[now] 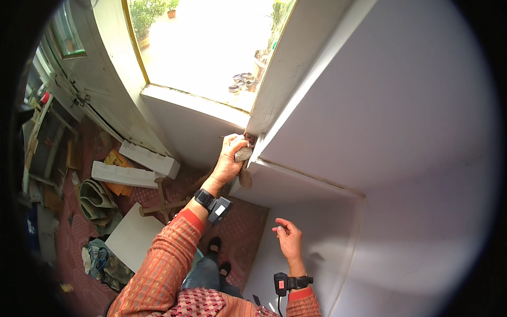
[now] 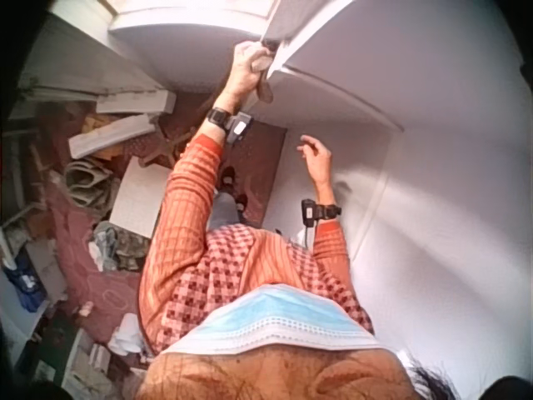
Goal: The person wipes a white wall and window frame with a cloth, then moves a small wooden stool and places a white board against the wall. The person then sits on the floor and wrings the cloth in a blue basin of water.
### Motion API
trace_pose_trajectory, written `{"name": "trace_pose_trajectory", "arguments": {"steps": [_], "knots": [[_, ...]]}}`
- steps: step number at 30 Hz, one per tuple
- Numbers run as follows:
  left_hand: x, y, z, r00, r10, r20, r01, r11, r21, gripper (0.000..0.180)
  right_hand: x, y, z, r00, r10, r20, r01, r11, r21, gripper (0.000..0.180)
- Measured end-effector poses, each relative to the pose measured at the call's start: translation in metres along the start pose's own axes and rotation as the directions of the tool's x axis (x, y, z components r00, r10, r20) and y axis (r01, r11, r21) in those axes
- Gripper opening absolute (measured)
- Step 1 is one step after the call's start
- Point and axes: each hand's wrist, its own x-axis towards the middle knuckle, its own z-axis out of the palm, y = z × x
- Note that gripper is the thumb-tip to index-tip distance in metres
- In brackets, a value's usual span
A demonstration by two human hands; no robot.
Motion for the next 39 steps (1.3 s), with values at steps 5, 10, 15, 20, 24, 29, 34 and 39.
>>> {"name": "trace_pose_trajectory", "arguments": {"steps": [5, 10, 15, 20, 24, 29, 34, 39], "knots": [[-0.037, -0.060, 0.017, 0.991, -0.134, -0.022, 0.133, 0.990, -0.042, 0.050, 0.023, 0.026, 0.014, 0.996, 0.081, 0.023, -0.080, 0.997, -0.019, 0.024], [-0.062, -0.100, 0.022, 0.943, -0.330, 0.045, 0.331, 0.943, -0.029, 0.041, 0.049, 0.044, 0.029, 0.994, 0.103, 0.045, -0.100, 0.993, -0.055, 0.023], [-0.073, -0.118, 0.024, 0.958, -0.285, 0.026, 0.286, 0.957, -0.039, 0.041, 0.074, 0.055, 0.046, 0.988, 0.147, 0.053, -0.142, 0.986, -0.088, 0.024], [-0.072, -0.116, 0.019, 0.962, -0.269, 0.056, 0.270, 0.962, -0.027, 0.043, 0.077, 0.049, 0.063, 0.989, 0.122, 0.083, -0.114, 0.989, -0.097, 0.024], [-0.078, -0.106, -0.006, 0.922, -0.334, 0.198, 0.315, 0.941, 0.119, 0.043, 0.078, 0.036, 0.072, 0.988, 0.107, 0.111, -0.091, 0.986, -0.143, 0.024], [-0.113, -0.083, -0.049, 0.889, -0.424, 0.175, 0.437, 0.898, -0.048, 0.050, 0.077, 0.022, 0.107, 0.988, 0.004, 0.155, 0.025, 0.982, -0.185, 0.027], [-0.135, -0.042, -0.061, 0.744, -0.539, 0.395, 0.661, 0.507, -0.554, 0.062, 0.079, 0.001, 0.155, 0.861, -0.389, 0.329, 0.485, 0.823, -0.295, 0.081], [-0.146, -0.018, -0.085, 0.713, -0.410, 0.569, 0.601, -0.061, -0.797, 0.078, 0.094, -0.041, 0.170, 0.797, -0.422, 0.432, 0.577, 0.745, -0.335, 0.070]]}}
